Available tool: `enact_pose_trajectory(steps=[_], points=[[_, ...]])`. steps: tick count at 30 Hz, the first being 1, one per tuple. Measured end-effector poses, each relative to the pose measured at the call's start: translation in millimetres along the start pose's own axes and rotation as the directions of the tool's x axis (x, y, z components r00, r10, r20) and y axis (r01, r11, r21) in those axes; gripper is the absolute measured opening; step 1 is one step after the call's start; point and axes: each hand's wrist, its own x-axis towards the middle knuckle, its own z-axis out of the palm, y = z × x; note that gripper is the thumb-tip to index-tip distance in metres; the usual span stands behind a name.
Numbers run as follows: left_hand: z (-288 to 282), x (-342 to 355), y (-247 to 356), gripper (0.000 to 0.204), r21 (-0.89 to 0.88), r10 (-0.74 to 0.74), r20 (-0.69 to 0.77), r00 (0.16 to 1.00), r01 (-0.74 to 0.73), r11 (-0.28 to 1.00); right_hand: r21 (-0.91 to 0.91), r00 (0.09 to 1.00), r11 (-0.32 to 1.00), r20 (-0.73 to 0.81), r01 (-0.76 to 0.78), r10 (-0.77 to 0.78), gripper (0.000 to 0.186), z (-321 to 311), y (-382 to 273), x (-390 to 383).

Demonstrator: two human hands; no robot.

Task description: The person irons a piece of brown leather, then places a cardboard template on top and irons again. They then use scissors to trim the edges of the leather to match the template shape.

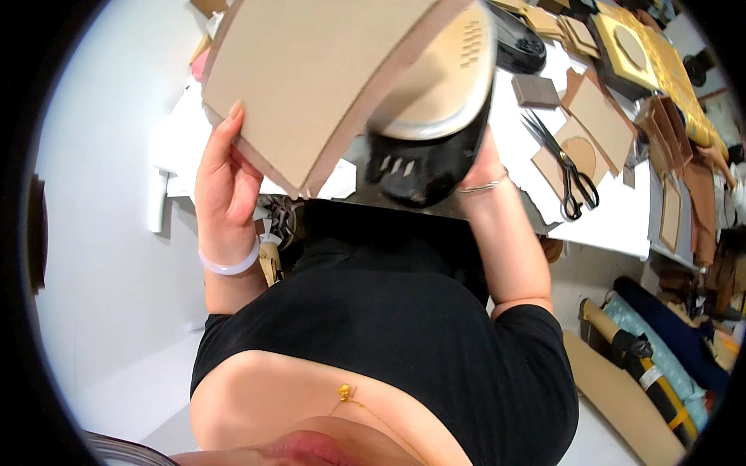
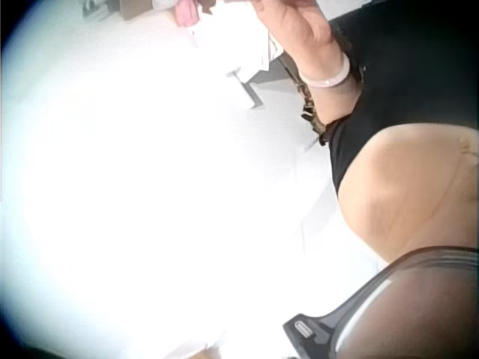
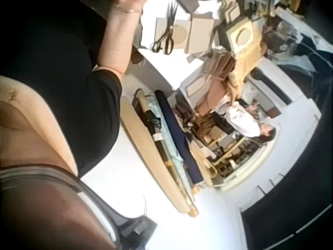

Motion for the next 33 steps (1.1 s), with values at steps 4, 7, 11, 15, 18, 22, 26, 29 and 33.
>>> enact_pose_trajectory(steps=[4, 7, 11, 15, 18, 22, 26, 29, 33], points=[[11.0, 10.1, -17.4, 0.035, 0.109, -0.067, 0.086, 0.994, 0.058, 0.992, 0.041, 0.999, 0.998, 0.011, -0.042, 0.041, 0.056, 1.1, 46.2, -9.2], [12.6, 13.4, -25.7, 0.036, 0.161, -0.076, 0.062, 0.995, 0.065, 0.985, 0.041, 1.0, 0.999, 0.005, -0.027, 0.027, 0.056, -0.8, 51.8, -11.3], [15.8, 10.9, -29.3, 0.032, 0.21, -0.049, 0.065, 0.997, 0.034, 0.977, 0.031, 1.0, 0.999, 0.001, -0.024, 0.024, 0.057, -2.8, 54.5, -13.4], [22.4, 13.6, -33.4, 0.03, 0.244, -0.009, 0.056, 0.998, -0.005, 0.97, 0.019, 1.0, 1.0, -0.002, -0.017, 0.017, 0.057, -5.7, 52.0, -13.2], [29.9, 15.7, -36.3, 0.031, 0.26, 0.027, 0.068, 0.997, -0.044, 0.965, 0.018, 1.0, 1.0, -0.005, -0.017, 0.018, 0.057, -8.2, 50.7, -12.7], [31.8, 24.0, -41.9, 0.03, 0.259, 0.041, 0.077, 0.996, -0.06, 0.964, 0.016, 1.0, 1.0, -0.01, -0.019, 0.019, 0.057, -10.2, 48.8, -12.2], [39.2, 27.8, -46.7, 0.029, 0.245, 0.057, 0.081, 0.995, -0.076, 0.967, 0.016, 1.0, 1.0, -0.015, -0.02, 0.02, 0.057, -12.0, 48.4, -11.5], [40.7, 31.5, -50.3, 0.028, 0.239, 0.067, 0.077, 0.995, -0.083, 0.967, 0.019, 1.0, 1.0, -0.018, -0.02, 0.02, 0.057, -13.8, 47.5, -11.4], [39.6, 33.3, -52.0, 0.025, 0.256, 0.075, 0.066, 0.995, -0.09, 0.963, 0.019, 1.0, 1.0, -0.024, -0.019, 0.02, 0.057, -15.1, 47.4, -12.9]])
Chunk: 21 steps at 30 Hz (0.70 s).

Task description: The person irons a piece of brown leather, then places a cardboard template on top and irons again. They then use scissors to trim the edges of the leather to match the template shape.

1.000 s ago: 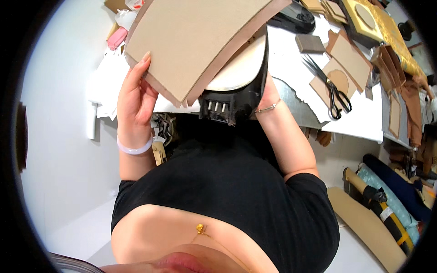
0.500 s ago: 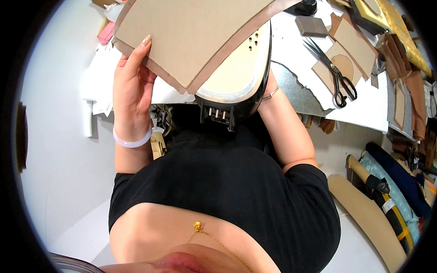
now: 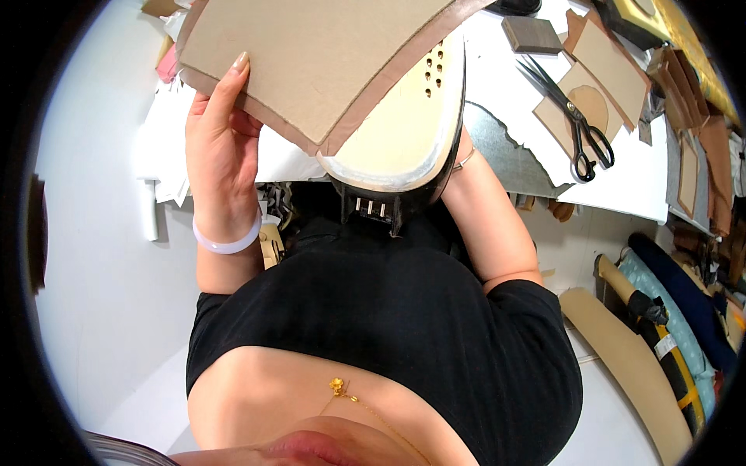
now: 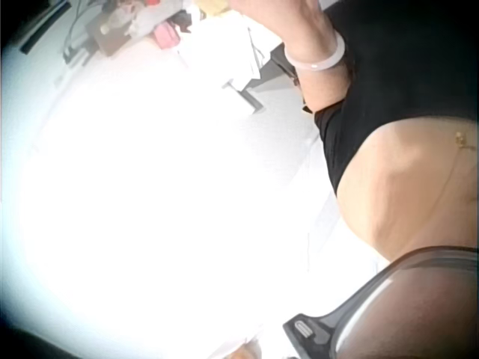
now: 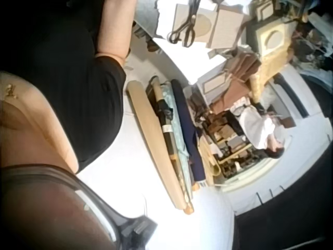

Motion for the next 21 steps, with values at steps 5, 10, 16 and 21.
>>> enact_pose_trajectory(steps=[5, 10, 16, 21], points=[[7.5, -5.1, 3.2, 0.024, -0.01, 0.035, -0.023, 0.999, -0.036, 0.999, -0.006, 1.0, 1.0, -0.005, 0.004, -0.004, 0.058, -0.8, 1.2, -2.8], [1.3, -4.4, 2.1, 0.023, -0.008, 0.024, -0.006, 1.0, -0.024, 1.0, -0.005, 1.0, 1.0, -0.003, 0.008, -0.008, 0.058, -0.9, 2.3, -3.1], [-4.2, -5.2, 0.4, 0.023, 0.009, 0.022, 0.003, 1.0, -0.022, 1.0, -0.013, 1.0, 1.0, -0.004, 0.009, -0.009, 0.058, -1.7, 2.5, -6.7], [-2.3, -7.6, 1.1, 0.025, -0.014, 0.026, 0.012, 1.0, -0.025, 1.0, -0.015, 1.0, 1.0, -0.01, 0.016, -0.016, 0.058, -4.0, 2.7, -9.2]])
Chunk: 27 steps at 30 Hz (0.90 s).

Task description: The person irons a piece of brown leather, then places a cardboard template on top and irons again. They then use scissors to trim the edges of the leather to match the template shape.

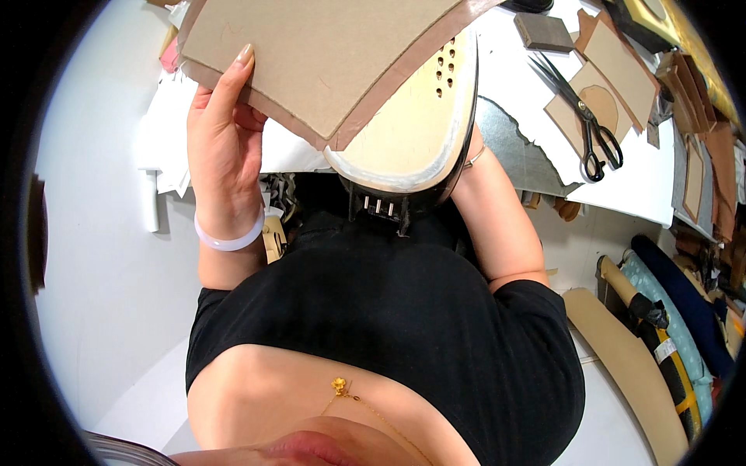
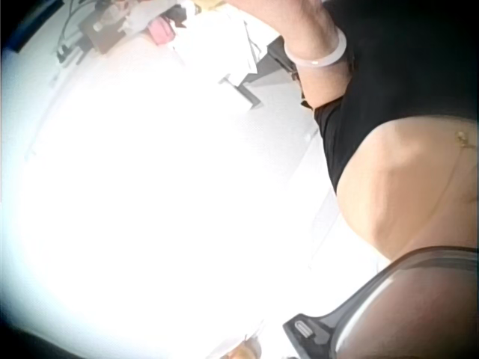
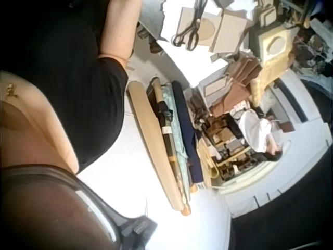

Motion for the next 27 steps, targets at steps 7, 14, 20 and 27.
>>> enact_pose_trajectory(steps=[7, 14, 20, 27], points=[[-5.1, 0.6, -0.4, 0.027, 0.009, -0.006, 0.013, 1.0, 0.006, 1.0, -0.007, 1.0, 1.0, -0.002, 0.006, -0.006, 0.059, -0.6, -1.7, -1.1], [-20.2, 7.8, -7.6, 0.029, 0.036, -0.005, -0.03, 1.0, 0.006, 0.999, -0.011, 1.0, 1.0, -0.011, 0.01, -0.01, 0.059, -2.4, -3.5, -1.0], [-20.1, 8.7, -9.0, 0.03, 0.031, 0.001, -0.029, 1.0, 0.0, 1.0, -0.014, 1.0, 1.0, -0.01, 0.012, -0.013, 0.059, -2.4, -3.9, 1.0], [-6.6, 2.1, -2.6, 0.031, -0.018, -0.038, 0.036, 0.999, 0.039, 0.999, -0.002, 1.0, 1.0, -0.019, 0.018, -0.018, 0.06, -3.0, -3.7, 1.4]])
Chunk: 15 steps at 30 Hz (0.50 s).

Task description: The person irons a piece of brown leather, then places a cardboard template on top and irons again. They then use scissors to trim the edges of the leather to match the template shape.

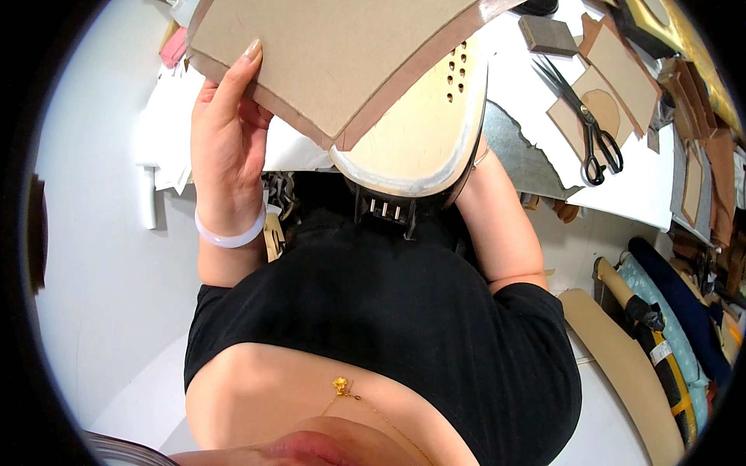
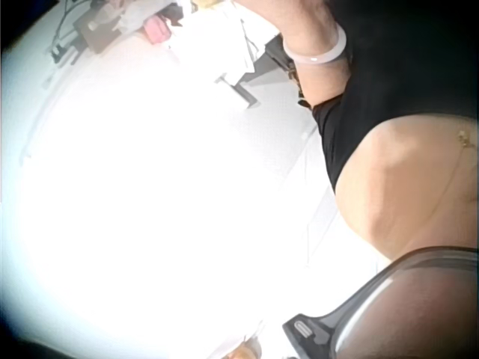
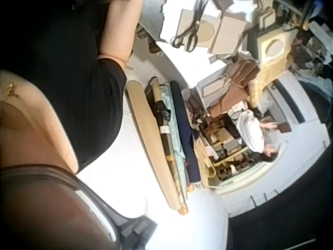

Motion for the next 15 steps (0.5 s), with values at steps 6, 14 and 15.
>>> enact_pose_trajectory(steps=[6, 14, 15], points=[[-4.0, -3.1, 4.8, 0.038, 0.016, -0.078, -0.06, 0.995, 0.079, 0.997, 0.016, 1.0, 1.0, -0.009, -0.022, 0.022, 0.06, 1.9, 5.6, -3.6], [-37.0, -17.6, 7.9, 0.037, 0.052, -0.153, -0.087, 0.984, 0.158, 0.986, 0.032, 0.999, 0.999, 0.002, -0.033, 0.033, 0.06, 11.0, 8.3, 7.3], [-40.0, -18.8, 8.1, 0.037, 0.062, -0.159, -0.095, 0.983, 0.165, 0.984, 0.033, 0.999, 0.999, 0.002, -0.033, 0.033, 0.06, 11.6, 7.4, 8.4]])
